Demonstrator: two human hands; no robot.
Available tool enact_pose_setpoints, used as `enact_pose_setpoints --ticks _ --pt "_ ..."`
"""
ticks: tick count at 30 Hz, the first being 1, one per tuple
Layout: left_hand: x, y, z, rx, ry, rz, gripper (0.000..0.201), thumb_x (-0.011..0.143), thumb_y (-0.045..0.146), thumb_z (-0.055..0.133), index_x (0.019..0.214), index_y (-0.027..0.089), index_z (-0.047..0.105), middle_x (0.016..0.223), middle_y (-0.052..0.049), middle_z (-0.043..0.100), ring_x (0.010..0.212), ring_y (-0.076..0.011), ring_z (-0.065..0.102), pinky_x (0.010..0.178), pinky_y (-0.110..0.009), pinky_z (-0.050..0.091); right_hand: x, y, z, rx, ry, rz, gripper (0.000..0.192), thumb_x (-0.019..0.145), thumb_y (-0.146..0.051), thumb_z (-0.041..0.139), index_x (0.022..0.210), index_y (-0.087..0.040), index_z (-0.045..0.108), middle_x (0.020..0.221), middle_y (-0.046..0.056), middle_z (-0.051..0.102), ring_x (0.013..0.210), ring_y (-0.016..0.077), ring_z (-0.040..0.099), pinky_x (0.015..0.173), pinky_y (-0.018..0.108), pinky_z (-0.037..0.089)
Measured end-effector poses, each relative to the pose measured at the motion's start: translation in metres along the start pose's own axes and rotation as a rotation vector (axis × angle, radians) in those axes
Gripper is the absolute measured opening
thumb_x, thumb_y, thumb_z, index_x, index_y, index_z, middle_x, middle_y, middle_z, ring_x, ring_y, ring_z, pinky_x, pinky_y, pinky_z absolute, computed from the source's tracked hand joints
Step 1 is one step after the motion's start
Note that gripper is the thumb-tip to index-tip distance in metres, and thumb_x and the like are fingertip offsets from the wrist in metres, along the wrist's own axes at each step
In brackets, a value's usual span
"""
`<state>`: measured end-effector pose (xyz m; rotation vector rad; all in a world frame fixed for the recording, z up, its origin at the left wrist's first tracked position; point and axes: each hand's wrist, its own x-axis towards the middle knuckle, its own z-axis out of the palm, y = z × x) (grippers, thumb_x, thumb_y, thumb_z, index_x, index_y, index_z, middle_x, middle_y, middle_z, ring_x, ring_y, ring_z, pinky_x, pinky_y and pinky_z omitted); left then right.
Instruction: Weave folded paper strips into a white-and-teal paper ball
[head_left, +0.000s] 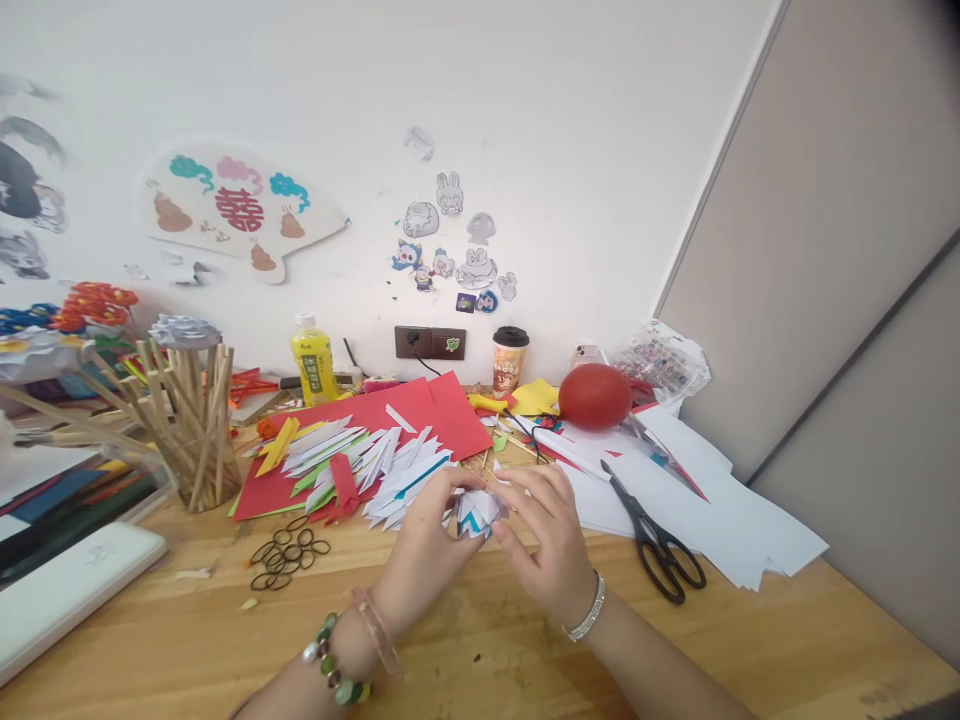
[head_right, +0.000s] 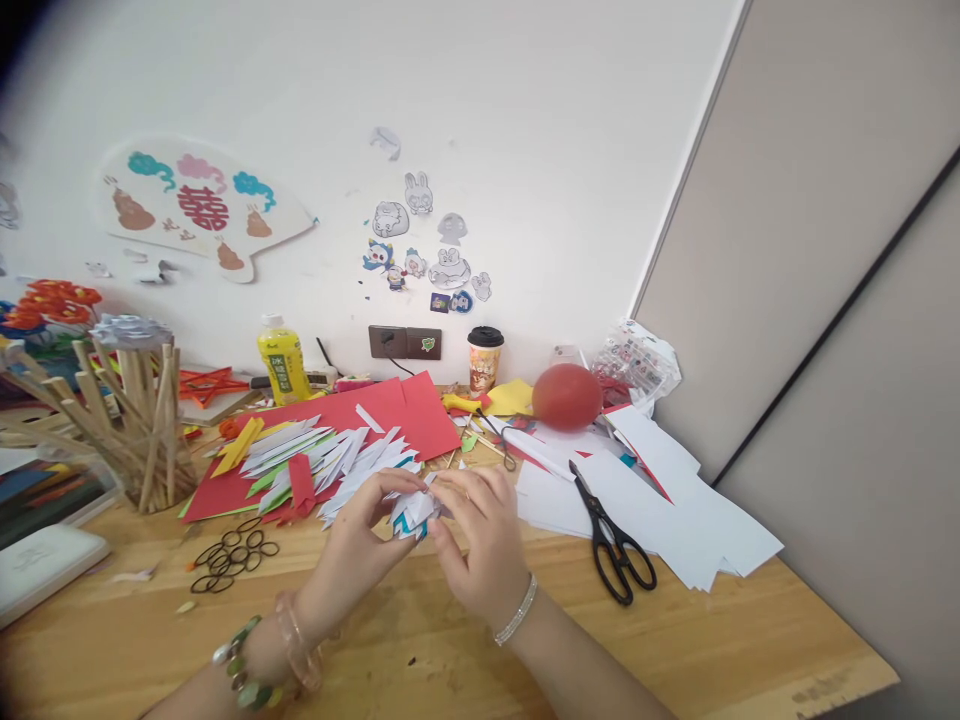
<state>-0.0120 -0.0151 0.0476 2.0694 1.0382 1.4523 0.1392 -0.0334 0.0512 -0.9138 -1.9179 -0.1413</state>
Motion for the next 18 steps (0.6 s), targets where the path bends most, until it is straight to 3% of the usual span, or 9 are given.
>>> enact_pose_setpoints --ticks 6,14,18 --pt "0.001 -0.003 -0.001 0.169 -0.101 0.074 0.038 0.064 0.001 0.049 0.096 0.021 0.051 0.092 -0.003 0.059 0.087 -0.0182 0.056 0.078 -0.032 0.046 0.000 0.001 0.001 -0.159 -0.023 -0.118 0.025 0.079 -0.021 0.051 0.104 -0.019 0.057 0.098 0.006 0.063 0.087 0.0229 0.050 0.086 0.047 0.033" --pt "0.000 -0.001 -0.003 0.213 0.024 0.066 0.040 0.059 -0.001 0.046 0.092 0.020 0.052 0.088 -0.003 0.061 0.083 -0.0178 0.058 0.076 -0.032 0.048 -0.020 -0.011 0.018 -0.190 -0.042 -0.130 0.045 0.081 -0.019 0.045 0.125 -0.010 0.042 0.111 0.015 0.053 0.103 0.0269 0.045 0.087 0.048 0.034" --pt "0.001 0.001 -0.003 0.191 0.031 0.143 0.036 0.060 0.000 0.047 0.090 0.019 0.054 0.087 -0.004 0.062 0.083 -0.0181 0.058 0.075 -0.032 0.048 -0.018 -0.011 0.016 -0.122 -0.045 -0.035 0.044 0.082 -0.020 0.042 0.125 -0.012 0.041 0.109 0.013 0.051 0.104 0.0258 0.044 0.088 0.049 0.034"
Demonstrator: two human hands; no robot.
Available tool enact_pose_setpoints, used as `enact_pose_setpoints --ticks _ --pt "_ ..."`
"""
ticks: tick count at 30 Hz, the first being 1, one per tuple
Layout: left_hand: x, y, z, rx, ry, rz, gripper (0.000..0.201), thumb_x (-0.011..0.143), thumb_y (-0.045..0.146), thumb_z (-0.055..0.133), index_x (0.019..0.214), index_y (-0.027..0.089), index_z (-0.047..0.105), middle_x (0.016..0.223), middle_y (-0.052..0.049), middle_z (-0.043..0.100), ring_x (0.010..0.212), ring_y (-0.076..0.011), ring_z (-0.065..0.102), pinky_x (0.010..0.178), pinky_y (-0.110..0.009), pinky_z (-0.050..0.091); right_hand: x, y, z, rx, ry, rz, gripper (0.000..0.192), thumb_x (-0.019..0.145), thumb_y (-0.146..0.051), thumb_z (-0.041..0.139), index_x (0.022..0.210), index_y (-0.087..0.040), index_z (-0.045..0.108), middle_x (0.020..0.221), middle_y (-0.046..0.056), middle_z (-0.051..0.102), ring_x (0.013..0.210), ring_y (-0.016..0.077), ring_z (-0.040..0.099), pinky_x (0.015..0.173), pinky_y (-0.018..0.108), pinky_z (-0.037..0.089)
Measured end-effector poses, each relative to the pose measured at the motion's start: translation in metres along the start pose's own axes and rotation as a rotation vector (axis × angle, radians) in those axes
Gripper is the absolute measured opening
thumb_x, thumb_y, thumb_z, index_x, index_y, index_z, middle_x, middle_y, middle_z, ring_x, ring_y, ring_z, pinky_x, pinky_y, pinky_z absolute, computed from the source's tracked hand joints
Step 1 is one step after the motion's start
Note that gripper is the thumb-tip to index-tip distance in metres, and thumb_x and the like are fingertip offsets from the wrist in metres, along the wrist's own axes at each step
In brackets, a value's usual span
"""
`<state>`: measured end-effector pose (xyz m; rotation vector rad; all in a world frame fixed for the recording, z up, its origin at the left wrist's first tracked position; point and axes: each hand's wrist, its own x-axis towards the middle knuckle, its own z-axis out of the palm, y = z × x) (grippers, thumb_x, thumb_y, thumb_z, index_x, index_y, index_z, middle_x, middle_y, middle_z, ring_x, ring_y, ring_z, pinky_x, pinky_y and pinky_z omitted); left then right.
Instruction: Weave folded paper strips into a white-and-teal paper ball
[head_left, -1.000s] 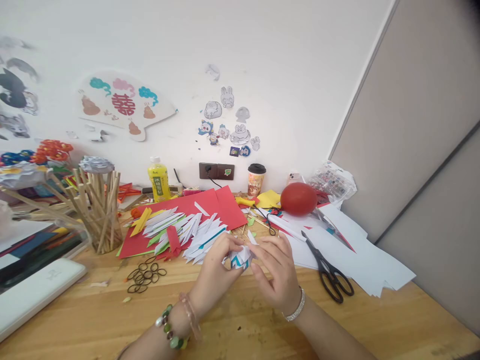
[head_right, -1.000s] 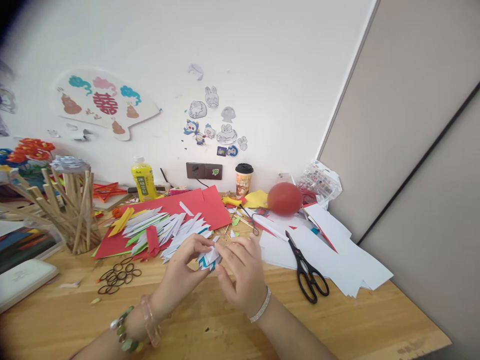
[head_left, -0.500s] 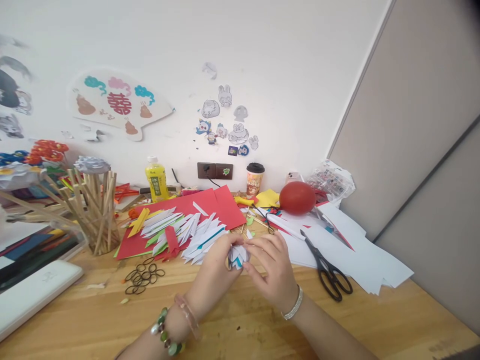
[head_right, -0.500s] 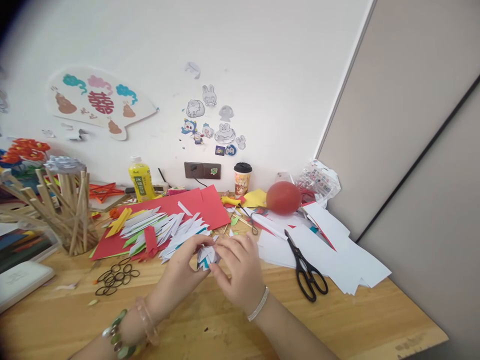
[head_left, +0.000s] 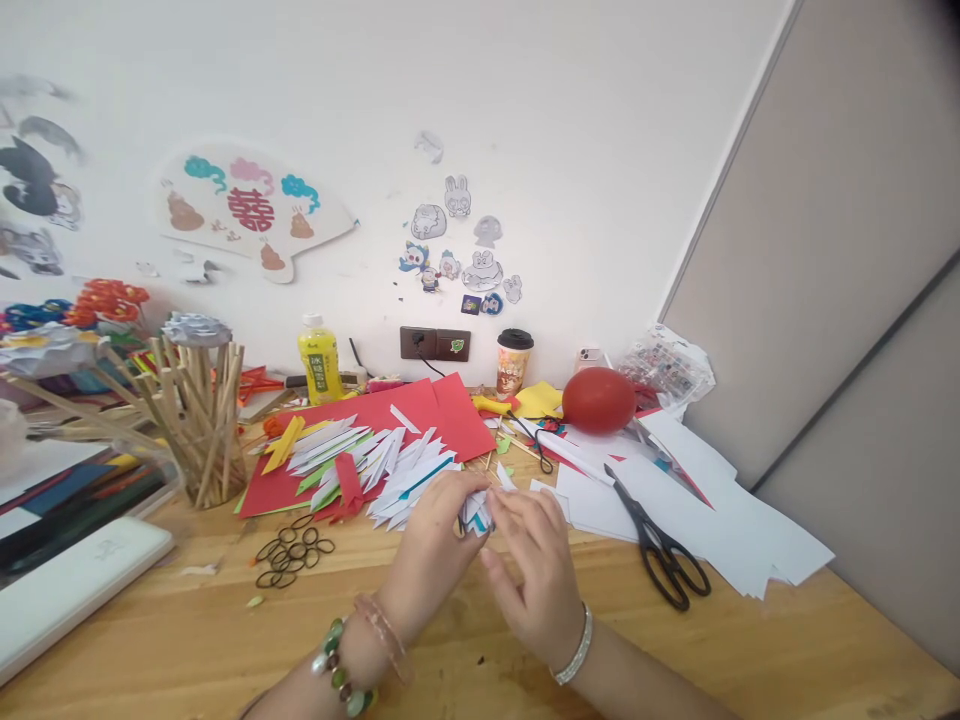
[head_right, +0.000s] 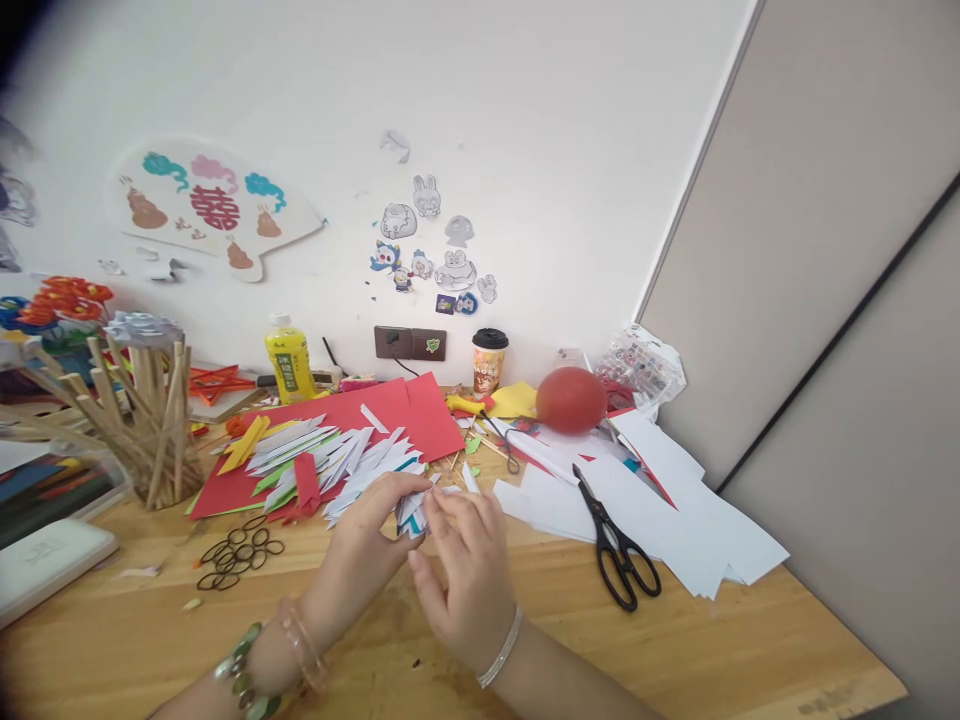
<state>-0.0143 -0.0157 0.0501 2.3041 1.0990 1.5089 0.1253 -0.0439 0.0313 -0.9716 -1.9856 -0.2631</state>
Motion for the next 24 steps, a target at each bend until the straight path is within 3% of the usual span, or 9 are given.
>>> enact_pose_setpoints --ticks 2,5,12,18,24 --pt "-0.0002 0.0001 0.0008 -0.023 0.014 0.055 0.036 0.062 -0.001 0.047 0.091 0.019 0.054 0.088 -0.004 0.062 0.086 -0.0179 0.058 0.076 -0.032 0.048 0.0018 0.0024 -0.0025 0.009 0.019 0.040 0.043 0.082 -0.021 0.042 0.124 -0.014 0.043 0.105 0.012 0.052 0.103 0.0252 0.045 0.088 0.048 0.035" --pt "-0.0015 -0.0006 0.0024 -0.053 0.057 0.109 0.036 0.064 -0.002 0.046 0.092 0.019 0.054 0.090 -0.004 0.061 0.088 -0.0172 0.057 0.078 -0.031 0.047 0.0021 0.0039 -0.0037 -0.053 0.038 -0.009 0.044 0.081 -0.023 0.042 0.124 -0.014 0.043 0.110 0.013 0.051 0.106 0.0271 0.044 0.089 0.050 0.033" --pt "-0.0025 -0.0026 0.0023 -0.071 0.069 0.112 0.032 0.066 -0.001 0.052 0.091 0.019 0.053 0.091 -0.004 0.060 0.089 -0.0168 0.057 0.078 -0.030 0.048 -0.0004 0.0013 -0.0009 -0.184 0.026 -0.044 0.045 0.084 -0.026 0.037 0.128 -0.013 0.040 0.123 0.014 0.047 0.110 0.0296 0.040 0.092 0.052 0.027" --pt "-0.0036 -0.0012 0.0015 -0.040 0.115 0.212 0.023 0.070 0.001 0.053 0.084 0.019 0.052 0.091 -0.006 0.061 0.087 -0.0162 0.058 0.075 -0.029 0.048 0.0003 0.0006 -0.0035 -0.176 0.024 -0.041 0.046 0.084 -0.026 0.037 0.128 -0.013 0.040 0.121 0.014 0.049 0.109 0.0284 0.042 0.092 0.051 0.027" --pt "-0.0059 -0.0030 0.0011 -0.055 0.151 0.067 0.020 0.068 0.004 0.055 0.078 0.019 0.049 0.091 -0.006 0.063 0.084 -0.0165 0.060 0.068 -0.026 0.049 0.0001 -0.0046 -0.0062 -0.192 0.132 -0.105 0.037 0.085 -0.024 0.037 0.117 -0.015 0.052 0.118 0.012 0.053 0.106 0.0261 0.045 0.094 0.048 0.026"
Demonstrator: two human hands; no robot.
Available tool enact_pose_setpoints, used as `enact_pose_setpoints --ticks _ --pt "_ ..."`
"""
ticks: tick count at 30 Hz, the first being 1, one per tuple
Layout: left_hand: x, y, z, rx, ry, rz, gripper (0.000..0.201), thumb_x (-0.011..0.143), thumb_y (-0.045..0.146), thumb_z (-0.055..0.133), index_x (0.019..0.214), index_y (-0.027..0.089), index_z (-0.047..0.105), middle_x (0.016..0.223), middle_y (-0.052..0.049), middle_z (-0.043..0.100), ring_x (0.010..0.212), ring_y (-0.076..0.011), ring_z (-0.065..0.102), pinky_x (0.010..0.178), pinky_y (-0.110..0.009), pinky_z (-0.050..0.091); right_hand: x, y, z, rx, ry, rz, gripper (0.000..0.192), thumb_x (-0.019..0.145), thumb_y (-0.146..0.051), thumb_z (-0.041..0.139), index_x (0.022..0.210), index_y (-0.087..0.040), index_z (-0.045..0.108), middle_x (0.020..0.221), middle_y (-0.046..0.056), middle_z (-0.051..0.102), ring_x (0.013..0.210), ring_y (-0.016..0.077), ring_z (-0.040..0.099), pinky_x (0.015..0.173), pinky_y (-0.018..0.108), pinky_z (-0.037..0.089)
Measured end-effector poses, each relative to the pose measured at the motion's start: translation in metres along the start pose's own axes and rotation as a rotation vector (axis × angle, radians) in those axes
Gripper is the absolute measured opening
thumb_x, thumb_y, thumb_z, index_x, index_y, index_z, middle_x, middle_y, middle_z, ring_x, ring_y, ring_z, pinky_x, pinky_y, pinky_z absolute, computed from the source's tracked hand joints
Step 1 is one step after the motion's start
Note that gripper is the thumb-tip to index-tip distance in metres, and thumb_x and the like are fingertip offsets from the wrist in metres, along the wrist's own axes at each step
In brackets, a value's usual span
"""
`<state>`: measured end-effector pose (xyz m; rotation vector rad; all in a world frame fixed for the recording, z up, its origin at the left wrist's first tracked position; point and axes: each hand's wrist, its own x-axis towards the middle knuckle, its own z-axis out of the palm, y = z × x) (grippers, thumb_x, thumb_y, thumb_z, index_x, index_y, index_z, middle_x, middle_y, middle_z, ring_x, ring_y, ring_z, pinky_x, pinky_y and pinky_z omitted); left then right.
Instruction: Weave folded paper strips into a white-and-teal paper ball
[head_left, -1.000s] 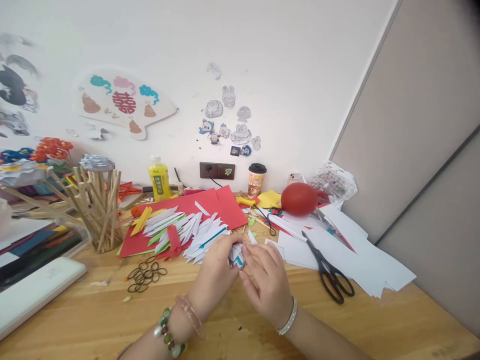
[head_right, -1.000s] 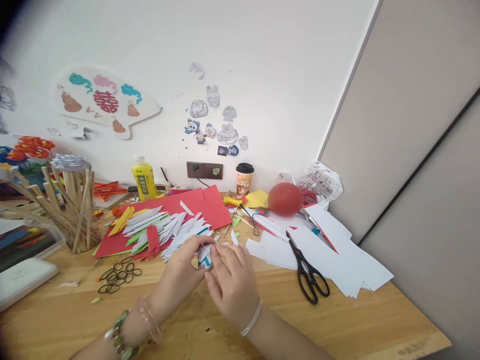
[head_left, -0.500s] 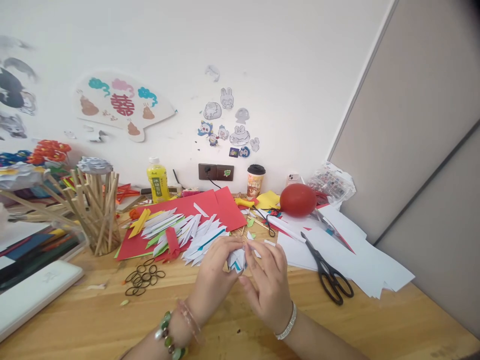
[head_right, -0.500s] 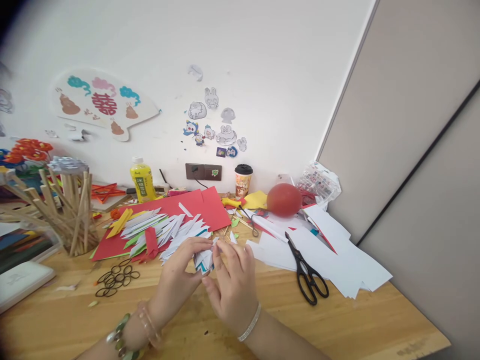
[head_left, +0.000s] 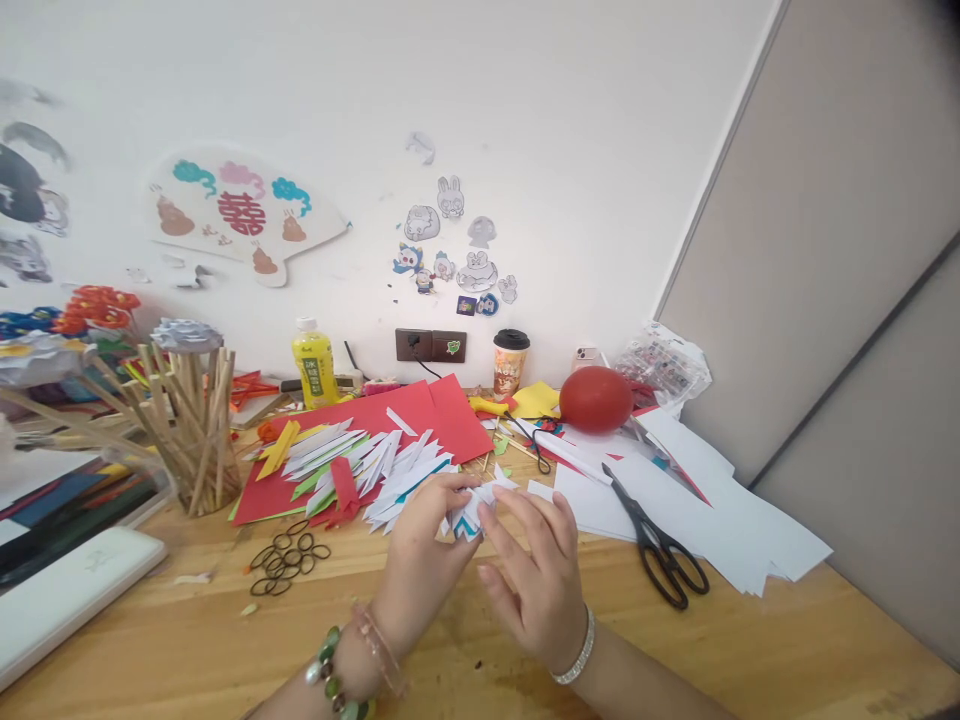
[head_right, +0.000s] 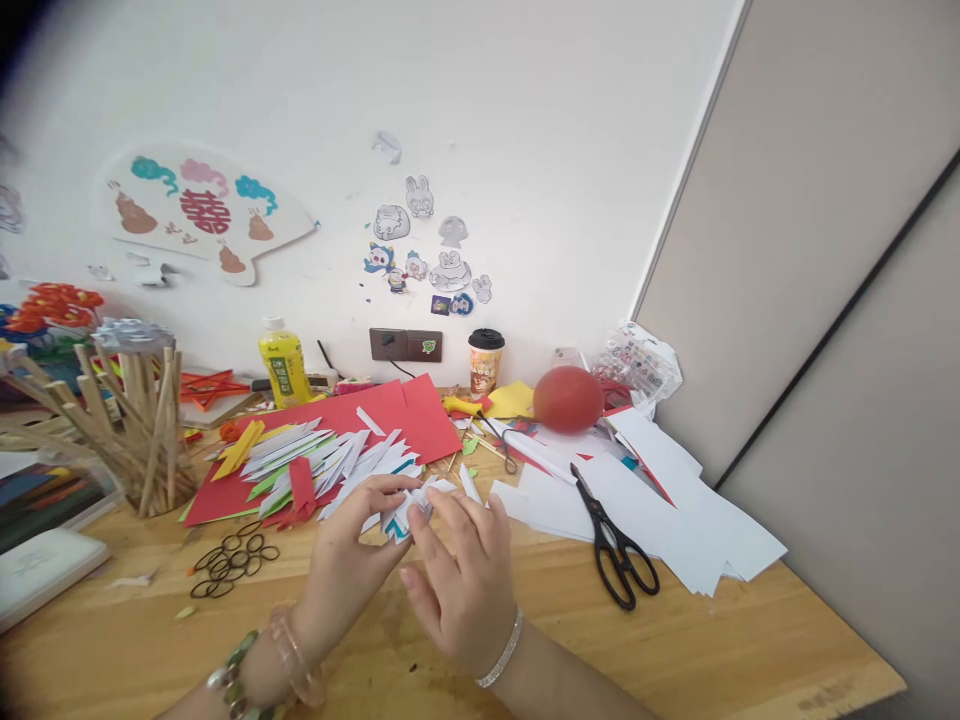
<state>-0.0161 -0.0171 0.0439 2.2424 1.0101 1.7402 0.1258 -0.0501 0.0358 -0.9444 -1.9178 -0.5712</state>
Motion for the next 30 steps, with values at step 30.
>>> enact_pose_setpoints --ticks 30 --pt "0.003 -0.003 0.015 -0.451 -0.211 -0.414 0.048 0.051 -0.003 0.036 0.090 0.018 0.055 0.093 -0.005 0.059 0.093 -0.0176 0.055 0.085 -0.033 0.044 0.013 0.031 0.010 0.738 -0.137 0.674 0.009 0.075 -0.022 0.058 0.084 -0.019 0.060 0.084 0.003 0.061 0.083 0.0176 0.057 0.077 0.033 0.046"
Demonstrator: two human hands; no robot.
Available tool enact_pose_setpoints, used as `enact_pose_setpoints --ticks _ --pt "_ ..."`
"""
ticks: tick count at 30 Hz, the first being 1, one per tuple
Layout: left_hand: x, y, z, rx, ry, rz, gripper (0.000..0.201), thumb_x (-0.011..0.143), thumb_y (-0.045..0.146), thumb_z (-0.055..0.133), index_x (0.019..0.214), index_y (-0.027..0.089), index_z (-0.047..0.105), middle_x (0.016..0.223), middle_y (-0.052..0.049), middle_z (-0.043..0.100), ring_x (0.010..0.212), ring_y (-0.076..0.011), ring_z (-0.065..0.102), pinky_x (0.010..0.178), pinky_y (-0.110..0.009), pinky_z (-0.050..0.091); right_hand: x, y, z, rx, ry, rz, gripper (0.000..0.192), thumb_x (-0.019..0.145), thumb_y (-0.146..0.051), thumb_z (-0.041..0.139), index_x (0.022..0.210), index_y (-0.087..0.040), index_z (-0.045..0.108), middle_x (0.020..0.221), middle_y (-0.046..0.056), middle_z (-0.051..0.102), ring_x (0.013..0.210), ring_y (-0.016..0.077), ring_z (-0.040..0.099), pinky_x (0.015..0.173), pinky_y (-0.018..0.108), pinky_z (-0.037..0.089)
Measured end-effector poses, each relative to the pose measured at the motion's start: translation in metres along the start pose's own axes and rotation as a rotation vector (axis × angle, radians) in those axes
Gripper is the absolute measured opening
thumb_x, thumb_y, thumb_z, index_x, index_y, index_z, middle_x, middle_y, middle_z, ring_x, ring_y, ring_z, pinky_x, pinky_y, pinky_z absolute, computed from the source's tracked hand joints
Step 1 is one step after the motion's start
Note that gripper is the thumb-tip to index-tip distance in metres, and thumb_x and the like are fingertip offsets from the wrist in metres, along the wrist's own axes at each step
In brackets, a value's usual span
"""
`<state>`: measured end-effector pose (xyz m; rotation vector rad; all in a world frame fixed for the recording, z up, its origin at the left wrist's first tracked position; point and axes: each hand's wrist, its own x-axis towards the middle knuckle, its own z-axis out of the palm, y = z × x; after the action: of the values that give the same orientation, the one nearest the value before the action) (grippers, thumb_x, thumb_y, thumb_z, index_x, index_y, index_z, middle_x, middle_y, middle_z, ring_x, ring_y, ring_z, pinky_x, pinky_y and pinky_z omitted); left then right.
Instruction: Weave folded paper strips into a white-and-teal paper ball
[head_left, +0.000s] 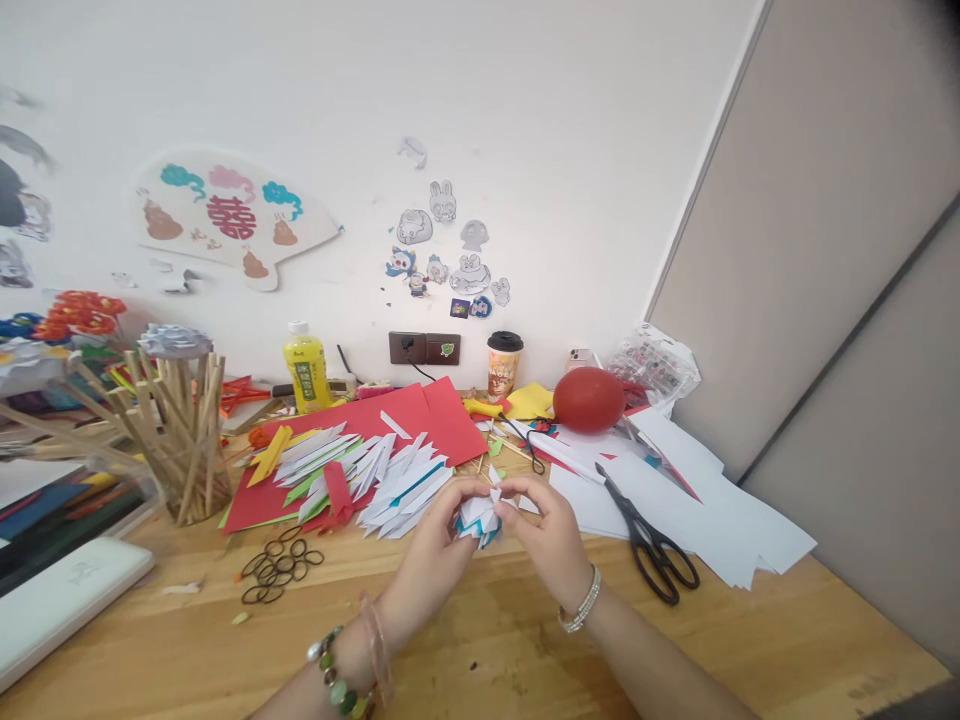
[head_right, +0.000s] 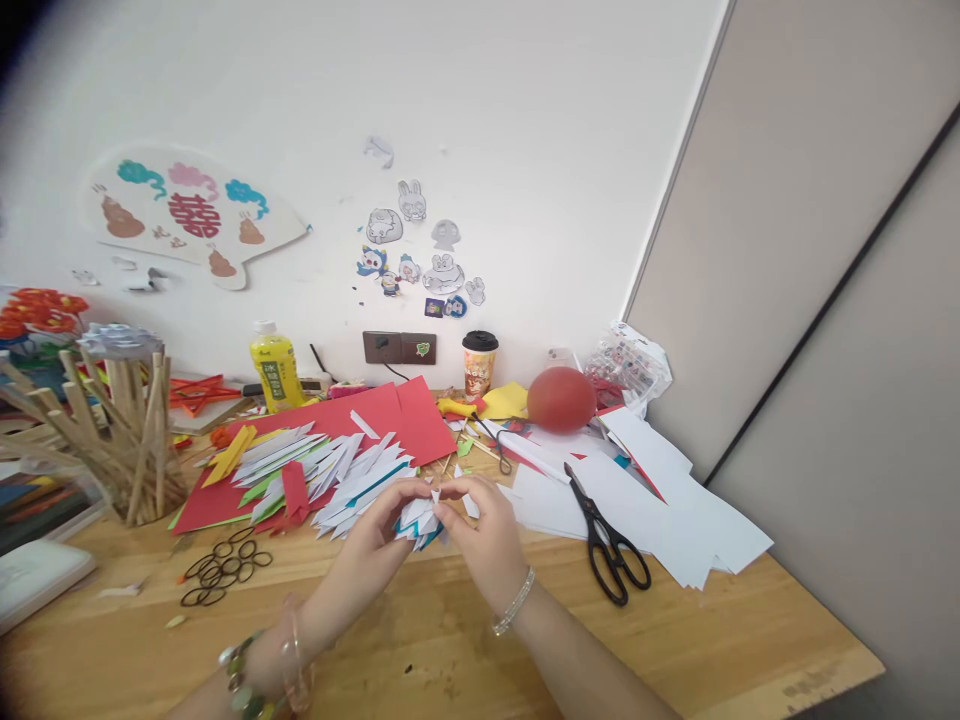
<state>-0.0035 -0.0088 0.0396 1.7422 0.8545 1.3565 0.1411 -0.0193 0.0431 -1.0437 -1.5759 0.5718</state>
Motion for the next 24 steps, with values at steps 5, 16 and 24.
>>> enact_pose_setpoints --ticks 5,16,24 --pt "0.002 0.006 -0.002 -0.103 -0.073 -0.050 0.040 0.052 -0.001 0.039 0.085 0.017 0.053 0.089 -0.004 0.057 0.089 -0.0169 0.054 0.079 -0.029 0.044 0.005 0.006 -0.003 0.243 -0.055 0.069 0.014 0.070 -0.026 0.063 0.074 -0.018 0.053 0.074 -0.001 0.056 0.072 0.0137 0.056 0.067 0.026 0.048" --pt "0.004 0.012 -0.008 -0.133 -0.180 -0.143 0.038 0.053 0.001 0.040 0.084 0.017 0.055 0.082 -0.002 0.058 0.079 -0.0151 0.056 0.071 -0.026 0.046 0.013 0.001 -0.018 0.111 -0.256 0.028 0.009 0.071 -0.023 0.059 0.076 -0.017 0.054 0.076 0.001 0.057 0.073 0.0135 0.056 0.068 0.028 0.048" --pt "0.004 0.010 -0.009 0.125 -0.174 0.028 0.051 0.058 -0.002 0.039 0.098 0.020 0.061 0.102 -0.006 0.060 0.099 -0.0185 0.054 0.090 -0.035 0.041 0.009 0.005 -0.013 0.023 -0.206 0.097 0.010 0.073 -0.025 0.059 0.077 -0.016 0.057 0.073 0.001 0.061 0.068 0.0138 0.059 0.064 0.027 0.050"
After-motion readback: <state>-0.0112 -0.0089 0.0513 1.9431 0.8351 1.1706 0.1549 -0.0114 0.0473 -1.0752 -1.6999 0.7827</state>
